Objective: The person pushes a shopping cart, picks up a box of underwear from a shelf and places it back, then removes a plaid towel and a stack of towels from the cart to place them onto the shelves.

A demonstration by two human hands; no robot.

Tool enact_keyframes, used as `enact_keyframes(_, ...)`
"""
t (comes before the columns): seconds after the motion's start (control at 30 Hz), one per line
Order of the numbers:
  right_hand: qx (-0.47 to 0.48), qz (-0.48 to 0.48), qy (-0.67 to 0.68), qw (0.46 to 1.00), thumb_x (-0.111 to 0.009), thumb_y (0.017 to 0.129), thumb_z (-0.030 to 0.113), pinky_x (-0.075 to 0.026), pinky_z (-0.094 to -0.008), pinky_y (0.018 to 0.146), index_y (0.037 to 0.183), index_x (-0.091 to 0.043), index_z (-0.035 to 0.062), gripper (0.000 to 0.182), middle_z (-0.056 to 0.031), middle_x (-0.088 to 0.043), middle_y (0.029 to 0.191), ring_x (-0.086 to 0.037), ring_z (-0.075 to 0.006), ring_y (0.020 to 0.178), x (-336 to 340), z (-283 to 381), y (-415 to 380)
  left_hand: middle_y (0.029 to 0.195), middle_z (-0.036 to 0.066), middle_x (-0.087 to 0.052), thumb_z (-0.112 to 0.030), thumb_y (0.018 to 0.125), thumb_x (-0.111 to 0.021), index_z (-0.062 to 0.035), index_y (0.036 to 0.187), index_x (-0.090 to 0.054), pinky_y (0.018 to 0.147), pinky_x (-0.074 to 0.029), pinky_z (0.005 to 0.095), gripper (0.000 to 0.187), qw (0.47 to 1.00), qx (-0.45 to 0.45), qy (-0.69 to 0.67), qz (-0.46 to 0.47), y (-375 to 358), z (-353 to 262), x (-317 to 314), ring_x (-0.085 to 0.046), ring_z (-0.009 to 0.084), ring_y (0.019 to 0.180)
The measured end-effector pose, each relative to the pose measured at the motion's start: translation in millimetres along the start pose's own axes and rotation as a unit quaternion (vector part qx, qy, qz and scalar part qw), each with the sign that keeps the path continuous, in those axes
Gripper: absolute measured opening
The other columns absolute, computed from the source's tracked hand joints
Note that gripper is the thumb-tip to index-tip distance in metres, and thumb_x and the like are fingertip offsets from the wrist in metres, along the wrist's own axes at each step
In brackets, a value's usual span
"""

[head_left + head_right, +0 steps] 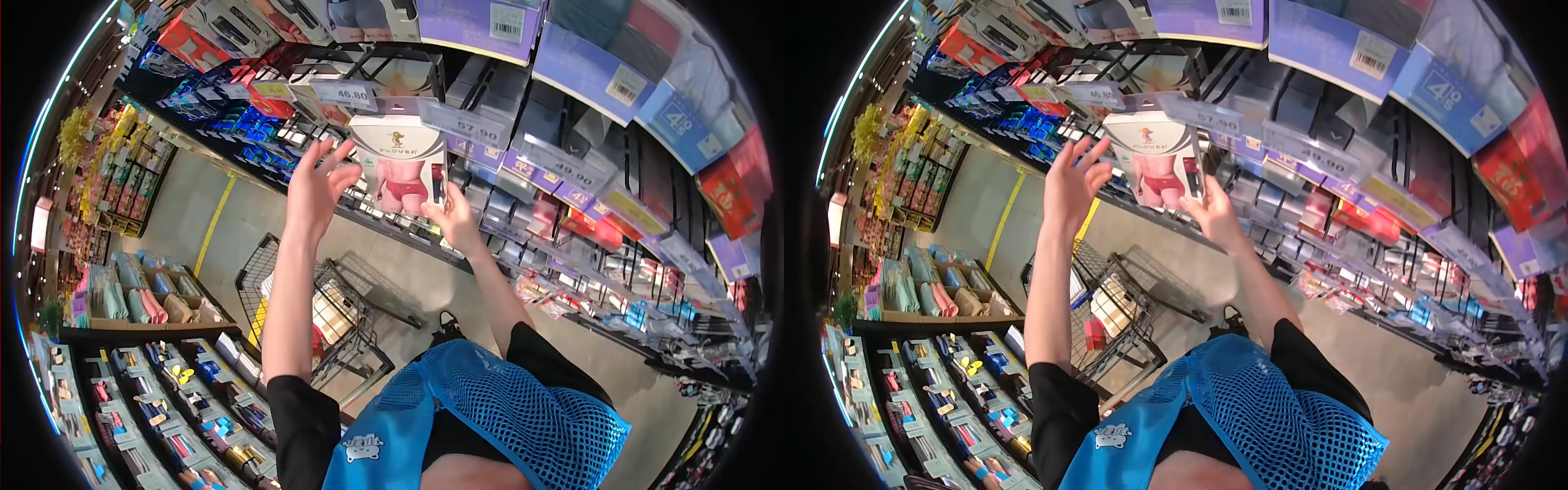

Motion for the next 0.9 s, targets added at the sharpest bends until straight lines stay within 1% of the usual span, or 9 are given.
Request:
enact_keyframes(0.13,-0.007,0.003,0.023,1.0,-0.057,0.086,0.002,-0.045,-0.0254,0.081,0.117,-0.042,-0.001,0.035,-0.0047,-0.054,0.106,-0.053,-0.0097,0.094,1,-2,9,0.118,0.017,-0.048,-0.034,0.093,-0.041,0.0034,0.126,-0.028,0.063,-0.049,0.0312,0.051,0.997,0.007,-0.072,0.035,33,-10,-17,-0.059,0.0227,0.072)
enact_keyframes(0.23,0.04,-0.017,-0.043,0.998,-0.058,0.085,0.006,-0.045,-0.0264,0.079,0.116,-0.044,-0.0009,0.034,-0.0077,-0.058,0.104,-0.054,-0.0105,0.091,-2,3,17,0.106,0.013,-0.055,-0.031,0.092,-0.047,0.0019,0.118,-0.04,0.061,-0.047,0.0282,0.043,0.994,-0.024,-0.111,0.005,40,-20,-20,-0.056,0.0193,0.071)
enact_keyframes(0.33,-0.011,0.003,-0.205,0.979,-0.06,0.085,0.012,-0.042,-0.0275,0.085,0.116,-0.045,-0.0017,0.036,-0.0083,-0.058,0.103,-0.052,-0.011,0.096,-8,15,19,0.082,0.003,-0.056,-0.021,0.091,-0.05,-0.003,0.097,-0.053,0.059,-0.047,0.0238,0.02,0.995,-0.032,-0.094,0.017,46,-32,-13,-0.056,0.0135,0.07)
enact_keyframes(0.47,0.04,-0.024,-0.223,0.974,-0.061,0.083,0.02,-0.045,-0.0338,0.078,0.111,-0.048,-0.0006,0.037,-0.0175,-0.061,0.095,-0.06,-0.0234,0.089,-26,19,28,0.08,0.001,-0.056,-0.02,0.09,-0.052,-0.0039,0.097,-0.054,0.057,-0.047,0.0217,0.018,0.998,-0.046,-0.051,-0.002,47,-49,-9,-0.054,0.01,0.065)
enact_keyframes(0.7,0.082,-0.055,-0.199,0.975,-0.063,0.082,0.022,-0.047,-0.036,0.074,0.112,-0.047,0.0015,0.039,-0.0179,-0.063,0.093,-0.063,-0.0276,0.089,-30,-6,44,0.08,0.0,-0.057,-0.02,0.089,-0.053,-0.0069,0.098,-0.053,0.057,-0.046,0.0225,0.016,0.998,-0.019,-0.057,-0.038,49,-40,-8,-0.053,0.0099,0.063)
enact_keyframes(0.77,0.026,-0.035,-0.206,0.978,-0.063,0.083,0.014,-0.044,-0.0274,0.078,0.112,-0.046,-0.003,0.038,-0.0099,-0.06,0.099,-0.055,-0.0114,0.089,-37,0,43,0.076,0.002,-0.056,-0.017,0.089,-0.054,-0.0032,0.092,-0.053,0.055,-0.047,0.0231,0.015,0.996,-0.022,-0.077,-0.027,48,-38,-10,-0.052,0.0102,0.062)
enact_keyframes(0.8,0.022,-0.036,-0.202,0.978,-0.063,0.083,0.014,-0.044,-0.0274,0.078,0.112,-0.046,-0.003,0.038,-0.0099,-0.06,0.099,-0.055,-0.0114,0.089,-39,-4,39,0.076,0.002,-0.056,-0.017,0.089,-0.054,-0.0032,0.092,-0.053,0.055,-0.047,0.0231,0.015,0.997,-0.018,-0.074,-0.03,45,-36,-11,-0.052,0.0102,0.062)
enact_keyframes(0.87,0.044,-0.066,-0.202,0.976,-0.064,0.08,0.024,-0.047,-0.0371,0.073,0.109,-0.048,0.0008,0.041,-0.0189,-0.063,0.092,-0.063,-0.0304,0.089,-43,-10,40,0.078,0.002,-0.058,-0.018,0.089,-0.054,-0.0036,0.094,-0.054,0.057,-0.048,0.0233,0.015,0.996,-0.026,-0.061,-0.064,43,-38,-14,-0.053,0.0098,0.063)
enact_keyframes(0.9,0.044,-0.066,-0.202,0.976,-0.064,0.08,0.024,-0.047,-0.0371,0.073,0.109,-0.048,0.0008,0.041,-0.0189,-0.063,0.092,-0.063,-0.0304,0.089,-45,-11,38,0.078,0.002,-0.058,-0.018,0.089,-0.054,-0.0036,0.094,-0.054,0.057,-0.048,0.0233,0.015,0.996,-0.025,-0.061,-0.064,44,-36,-14,-0.053,0.0098,0.063)
Point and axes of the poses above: each hand's wrist, its own y-axis towards the middle knuckle, its own x-axis out of the back of the hand, z = x × y, the point moved 1 cm from there along y, towards the middle knuckle
